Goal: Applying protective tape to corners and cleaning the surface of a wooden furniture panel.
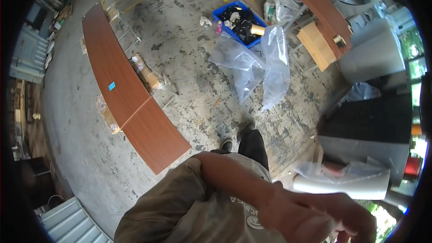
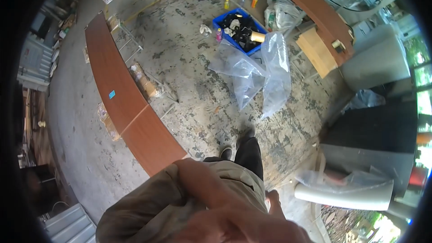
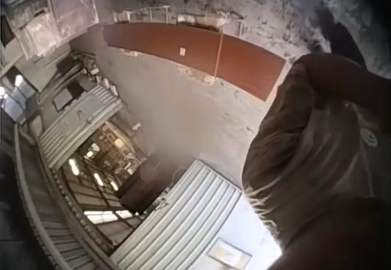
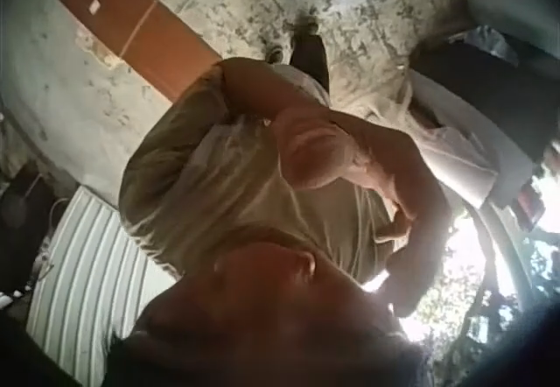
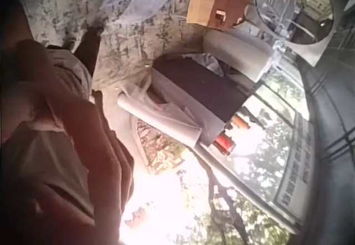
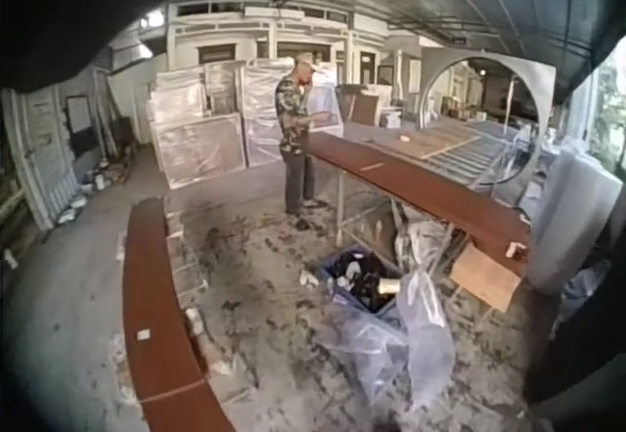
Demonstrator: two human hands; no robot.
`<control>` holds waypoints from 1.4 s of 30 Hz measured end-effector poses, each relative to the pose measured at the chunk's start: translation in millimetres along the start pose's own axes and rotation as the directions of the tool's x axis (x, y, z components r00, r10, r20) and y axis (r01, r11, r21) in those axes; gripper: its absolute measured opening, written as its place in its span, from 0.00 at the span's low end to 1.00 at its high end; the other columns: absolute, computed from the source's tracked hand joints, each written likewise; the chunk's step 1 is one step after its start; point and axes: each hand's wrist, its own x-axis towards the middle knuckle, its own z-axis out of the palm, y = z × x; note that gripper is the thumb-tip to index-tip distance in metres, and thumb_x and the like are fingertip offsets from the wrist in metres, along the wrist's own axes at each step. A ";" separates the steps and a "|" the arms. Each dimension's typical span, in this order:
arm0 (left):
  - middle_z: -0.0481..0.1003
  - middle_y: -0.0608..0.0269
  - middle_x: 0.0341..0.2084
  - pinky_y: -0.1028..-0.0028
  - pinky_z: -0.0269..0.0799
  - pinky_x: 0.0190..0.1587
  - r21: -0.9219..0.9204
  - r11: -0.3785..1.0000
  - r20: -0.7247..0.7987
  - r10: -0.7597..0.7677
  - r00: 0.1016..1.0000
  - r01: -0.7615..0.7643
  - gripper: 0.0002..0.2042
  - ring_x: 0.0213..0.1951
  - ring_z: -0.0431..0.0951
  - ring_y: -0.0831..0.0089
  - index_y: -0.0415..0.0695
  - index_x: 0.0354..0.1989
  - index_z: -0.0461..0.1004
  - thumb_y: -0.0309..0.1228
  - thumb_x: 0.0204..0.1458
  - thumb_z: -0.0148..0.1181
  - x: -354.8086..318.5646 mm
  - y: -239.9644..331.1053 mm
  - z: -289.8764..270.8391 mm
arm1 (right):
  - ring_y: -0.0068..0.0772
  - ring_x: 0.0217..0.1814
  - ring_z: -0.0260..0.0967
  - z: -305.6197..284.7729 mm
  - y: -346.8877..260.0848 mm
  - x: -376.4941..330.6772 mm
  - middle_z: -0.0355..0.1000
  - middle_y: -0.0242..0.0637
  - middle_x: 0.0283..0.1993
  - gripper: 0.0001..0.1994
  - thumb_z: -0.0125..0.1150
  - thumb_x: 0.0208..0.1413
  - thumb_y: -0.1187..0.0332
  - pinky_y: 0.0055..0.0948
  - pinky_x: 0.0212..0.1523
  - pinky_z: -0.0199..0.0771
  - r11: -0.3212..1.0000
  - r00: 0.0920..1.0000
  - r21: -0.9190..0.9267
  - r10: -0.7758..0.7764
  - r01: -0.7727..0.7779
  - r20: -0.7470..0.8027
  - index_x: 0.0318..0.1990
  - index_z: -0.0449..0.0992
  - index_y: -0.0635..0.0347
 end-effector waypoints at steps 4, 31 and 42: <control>0.78 0.61 0.46 0.74 0.69 0.38 0.062 0.997 -0.116 -0.039 0.992 0.047 0.43 0.41 0.77 0.74 0.36 0.57 0.73 0.71 0.57 0.52 22.4 45.3 -75.7 | 0.43 0.37 0.82 -83.3 -93.2 42.9 0.82 0.44 0.30 0.20 0.67 0.49 0.48 0.46 0.41 0.77 0.951 0.986 -0.308 0.032 0.019 0.161 0.25 0.84 0.58; 0.80 0.54 0.44 0.57 0.75 0.50 -0.205 -0.146 -0.828 0.554 -0.091 0.968 0.17 0.48 0.79 0.52 0.45 0.50 0.78 0.41 0.57 0.65 -363.0 440.1 -746.2 | 0.61 0.61 0.71 -498.4 -1017.4 387.7 0.73 0.60 0.58 0.32 0.61 0.59 0.52 0.53 0.62 0.69 0.501 0.377 -0.418 -0.859 0.758 -0.347 0.65 0.69 0.63; 0.79 0.52 0.47 0.57 0.73 0.55 -0.103 0.138 -0.977 0.171 -0.127 0.985 0.21 0.51 0.79 0.51 0.43 0.55 0.75 0.43 0.58 0.63 -423.0 425.8 -796.5 | 0.61 0.57 0.75 -459.6 -1171.8 591.8 0.77 0.63 0.50 0.31 0.59 0.56 0.43 0.50 0.60 0.74 0.485 0.507 -0.680 -0.840 0.549 -0.190 0.50 0.80 0.66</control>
